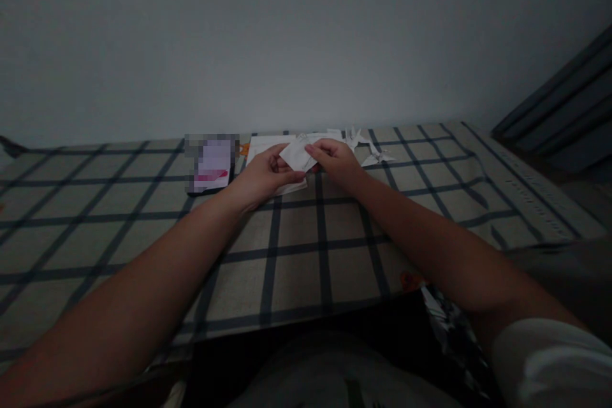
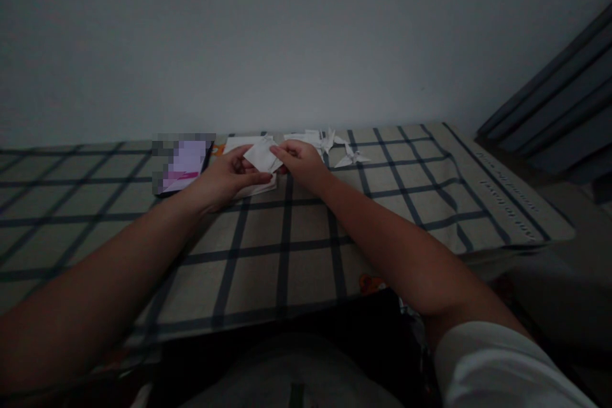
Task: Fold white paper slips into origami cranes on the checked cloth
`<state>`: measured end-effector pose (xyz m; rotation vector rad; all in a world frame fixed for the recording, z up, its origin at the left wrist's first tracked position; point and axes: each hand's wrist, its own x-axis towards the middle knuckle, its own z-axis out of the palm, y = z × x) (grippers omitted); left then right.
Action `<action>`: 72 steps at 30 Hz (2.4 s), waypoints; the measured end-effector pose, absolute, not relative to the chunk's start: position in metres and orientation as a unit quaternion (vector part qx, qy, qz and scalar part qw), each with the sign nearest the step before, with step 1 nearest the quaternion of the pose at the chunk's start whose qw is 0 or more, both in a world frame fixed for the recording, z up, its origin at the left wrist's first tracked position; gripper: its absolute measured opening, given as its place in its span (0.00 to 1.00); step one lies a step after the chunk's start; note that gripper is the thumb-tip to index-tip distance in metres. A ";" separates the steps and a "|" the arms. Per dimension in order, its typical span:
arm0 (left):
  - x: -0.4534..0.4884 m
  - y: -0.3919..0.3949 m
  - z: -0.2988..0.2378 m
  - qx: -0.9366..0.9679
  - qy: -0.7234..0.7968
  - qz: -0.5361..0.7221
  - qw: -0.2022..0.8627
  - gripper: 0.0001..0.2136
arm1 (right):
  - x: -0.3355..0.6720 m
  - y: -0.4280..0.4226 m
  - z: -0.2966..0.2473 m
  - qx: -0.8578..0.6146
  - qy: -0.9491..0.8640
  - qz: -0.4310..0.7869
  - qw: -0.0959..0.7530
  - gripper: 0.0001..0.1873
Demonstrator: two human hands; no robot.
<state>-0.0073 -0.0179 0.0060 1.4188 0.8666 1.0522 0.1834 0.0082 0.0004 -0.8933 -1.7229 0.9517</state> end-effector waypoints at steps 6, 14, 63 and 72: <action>-0.006 -0.016 0.004 0.606 0.359 0.461 0.540 0.35 | 0.184 0.009 0.001 -0.355 -0.689 0.414 0.478 0.25; -0.009 -0.016 0.009 0.570 0.464 0.513 0.443 0.19 | 0.185 0.007 0.001 -0.336 -0.723 0.418 0.436 0.26; -0.005 -0.014 0.011 0.516 0.454 0.545 0.481 0.18 | 0.189 0.017 -0.006 -0.241 -0.897 0.034 0.368 0.11; -0.013 -0.008 0.010 0.507 0.484 0.577 0.419 0.20 | 0.192 0.013 -0.003 -0.208 -0.903 0.029 0.376 0.18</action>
